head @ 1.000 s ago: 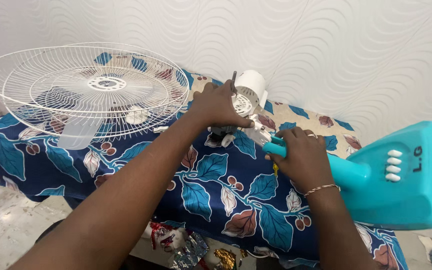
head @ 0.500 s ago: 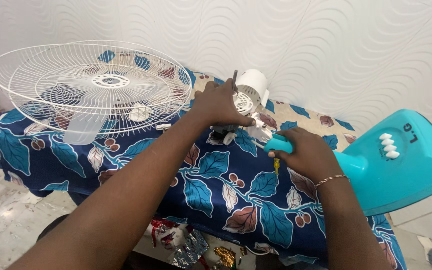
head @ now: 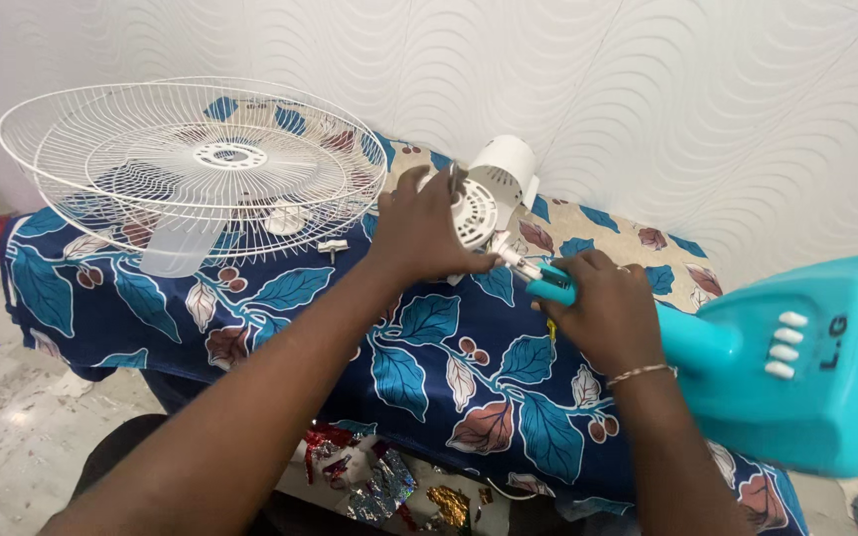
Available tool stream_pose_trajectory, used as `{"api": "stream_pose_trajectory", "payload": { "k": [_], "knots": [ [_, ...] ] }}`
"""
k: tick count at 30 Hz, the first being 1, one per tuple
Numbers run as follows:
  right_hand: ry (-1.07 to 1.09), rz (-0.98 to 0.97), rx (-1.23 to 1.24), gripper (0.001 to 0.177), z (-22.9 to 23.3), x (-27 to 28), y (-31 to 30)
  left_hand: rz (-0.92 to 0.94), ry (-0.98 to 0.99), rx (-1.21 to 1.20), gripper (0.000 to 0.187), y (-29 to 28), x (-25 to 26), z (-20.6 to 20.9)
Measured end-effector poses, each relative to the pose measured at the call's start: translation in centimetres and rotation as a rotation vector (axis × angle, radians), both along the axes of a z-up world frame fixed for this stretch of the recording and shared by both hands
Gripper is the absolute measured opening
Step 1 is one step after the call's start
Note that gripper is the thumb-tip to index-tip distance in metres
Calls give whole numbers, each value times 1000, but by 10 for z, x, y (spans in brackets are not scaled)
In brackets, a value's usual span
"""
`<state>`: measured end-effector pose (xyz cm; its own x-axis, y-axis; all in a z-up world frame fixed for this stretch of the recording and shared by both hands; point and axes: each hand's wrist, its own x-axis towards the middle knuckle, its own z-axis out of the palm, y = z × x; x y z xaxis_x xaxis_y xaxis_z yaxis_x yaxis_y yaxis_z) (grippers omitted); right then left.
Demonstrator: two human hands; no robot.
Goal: The person assembles a teal LG electric fan by attaching the motor housing to the stand and securing it with a screwdriver. The fan cage and blades are visible nearby but not handled in this clip.
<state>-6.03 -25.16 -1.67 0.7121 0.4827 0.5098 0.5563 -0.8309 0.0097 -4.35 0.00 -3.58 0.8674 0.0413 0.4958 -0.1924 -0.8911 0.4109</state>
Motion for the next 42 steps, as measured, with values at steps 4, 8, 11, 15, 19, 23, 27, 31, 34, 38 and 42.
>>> {"api": "stream_pose_trajectory", "payload": {
  "k": [4, 8, 11, 15, 19, 23, 27, 31, 34, 38, 42],
  "knots": [
    [-162, 9, -18, 42, -16, -13, 2, 27, -249, -81, 124, -4, -33, -27],
    [-308, -41, -30, 34, -33, -23, 3, 14, -210, -178, 127, -11, -53, -47],
    [-400, -82, -62, 33, -43, -26, 5, -32, -311, -118, 102, -9, -62, -59],
    [-472, -75, -114, 36, -53, -25, 0, -126, -364, 49, 70, -3, -70, -74],
    [-461, -13, -82, 38, -56, -20, -4, -189, -169, 36, 75, 6, -78, -81],
    [-436, 52, -69, 38, -62, -22, -8, -213, -186, -4, 71, 10, -93, -86],
    [-453, 41, -100, 41, -63, -23, -10, -274, -143, 2, 67, 23, -103, -75],
    [-478, 34, -88, 42, -68, -28, -11, -316, -143, 67, 80, 45, -121, -59],
    [-467, 16, -91, 44, -69, -29, -10, -284, -100, 68, 87, 50, -116, -39],
    [-488, 27, -61, 44, -71, -30, -11, -294, 19, 29, 75, 36, -88, -10],
    [-498, 43, -31, 42, -73, -30, -11, -386, -20, 123, 73, -1, -55, 7]
  ]
}}
